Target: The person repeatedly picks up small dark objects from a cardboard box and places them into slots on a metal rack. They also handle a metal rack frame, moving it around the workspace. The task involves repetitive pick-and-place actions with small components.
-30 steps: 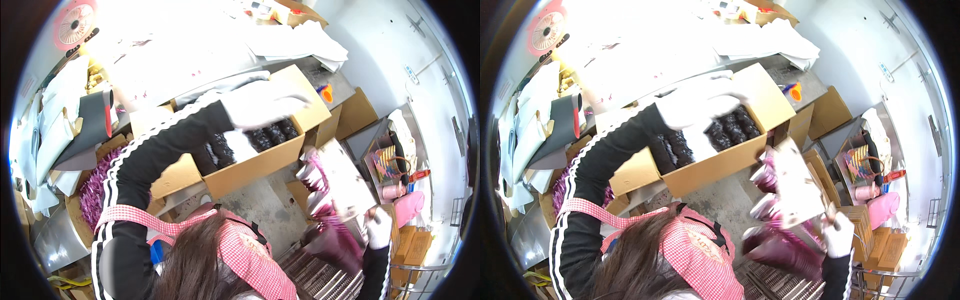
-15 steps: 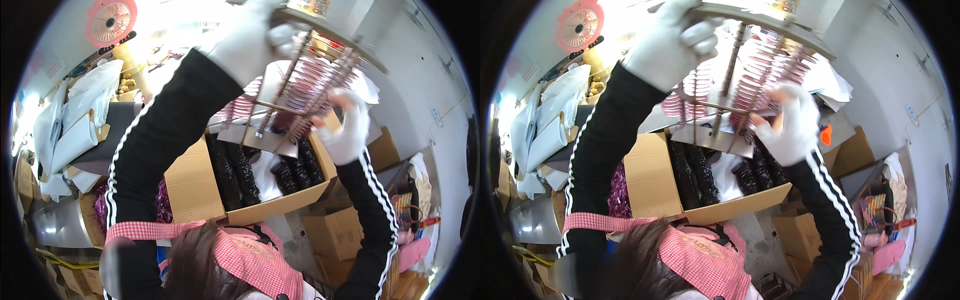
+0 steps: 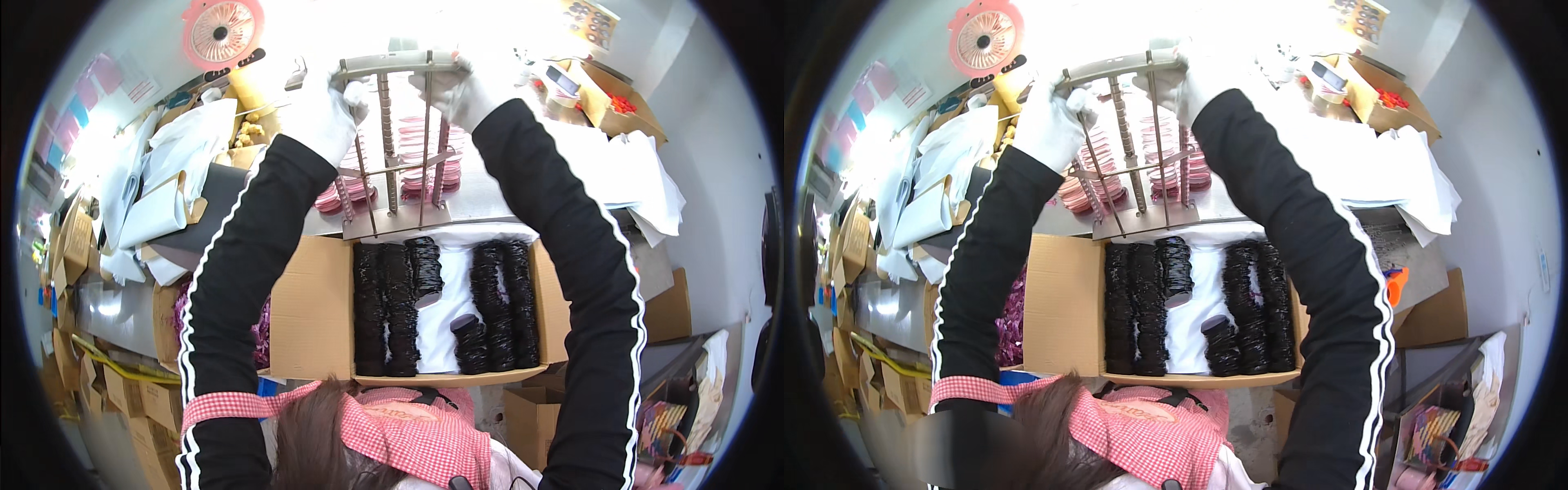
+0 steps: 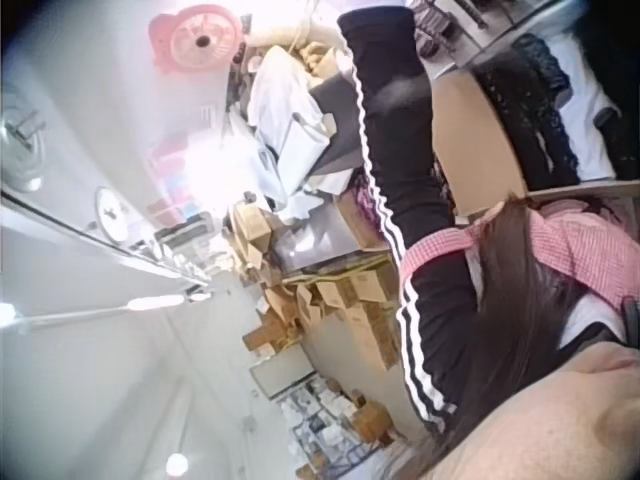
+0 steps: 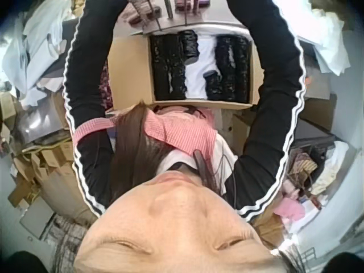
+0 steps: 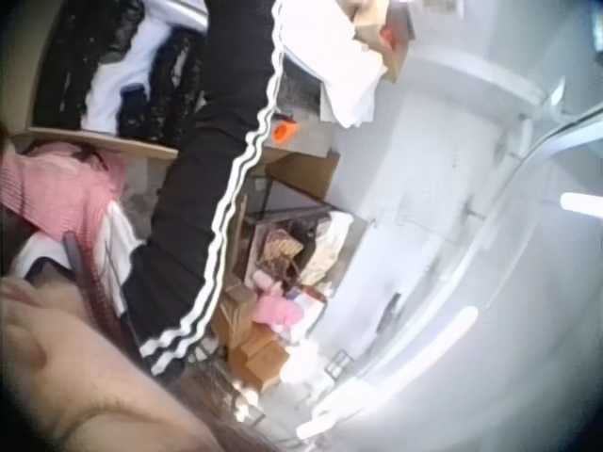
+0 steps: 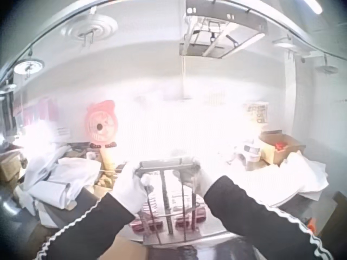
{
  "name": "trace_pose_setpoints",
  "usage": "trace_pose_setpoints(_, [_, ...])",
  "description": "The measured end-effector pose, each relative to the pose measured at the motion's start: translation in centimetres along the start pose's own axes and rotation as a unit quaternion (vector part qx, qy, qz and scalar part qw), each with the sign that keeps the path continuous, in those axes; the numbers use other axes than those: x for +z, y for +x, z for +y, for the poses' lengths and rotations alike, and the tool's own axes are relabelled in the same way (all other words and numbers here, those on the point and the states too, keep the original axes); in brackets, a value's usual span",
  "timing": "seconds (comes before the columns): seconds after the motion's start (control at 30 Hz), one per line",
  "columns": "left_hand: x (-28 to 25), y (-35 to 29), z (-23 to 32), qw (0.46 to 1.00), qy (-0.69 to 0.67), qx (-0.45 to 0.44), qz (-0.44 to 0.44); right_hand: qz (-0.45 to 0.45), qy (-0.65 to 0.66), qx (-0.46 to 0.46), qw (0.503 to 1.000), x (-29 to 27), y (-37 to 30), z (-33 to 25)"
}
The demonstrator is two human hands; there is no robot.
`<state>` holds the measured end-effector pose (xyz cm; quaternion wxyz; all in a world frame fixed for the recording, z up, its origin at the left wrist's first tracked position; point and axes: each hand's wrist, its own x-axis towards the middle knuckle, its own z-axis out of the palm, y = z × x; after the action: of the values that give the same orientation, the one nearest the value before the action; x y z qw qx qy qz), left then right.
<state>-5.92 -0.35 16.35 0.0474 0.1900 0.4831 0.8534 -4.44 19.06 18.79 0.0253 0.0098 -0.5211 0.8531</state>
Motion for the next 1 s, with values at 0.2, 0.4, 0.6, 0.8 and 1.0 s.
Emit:
trace_pose_setpoints(0.2, [-2.3,-4.2,-0.9,0.988,0.056,0.136,0.038,-0.247,-0.089,-0.153,0.953,-4.5,-2.9,0.1])
trace_pose_setpoints(0.4, [-5.4,-11.0,-8.0,0.98,0.021,-0.125,0.155,-0.106,-0.372,-0.051,0.921,-7.4,-8.2,6.0])
trace_pose_setpoints(0.6, [-1.6,-14.5,-9.9,0.922,0.346,-0.129,-0.118,-0.062,-0.3,0.015,0.952,-14.4,-6.0,17.7])
trace_pose_setpoints(0.8, [-3.1,-11.0,-14.4,0.692,0.702,0.143,-0.091,-0.063,-0.702,0.027,0.708,-15.1,-5.1,13.6])
trace_pose_setpoints(1.0, [-5.0,-8.7,-17.3,0.663,0.731,0.147,-0.064,0.03,-0.417,-0.049,0.907,-18.6,-4.0,12.3])
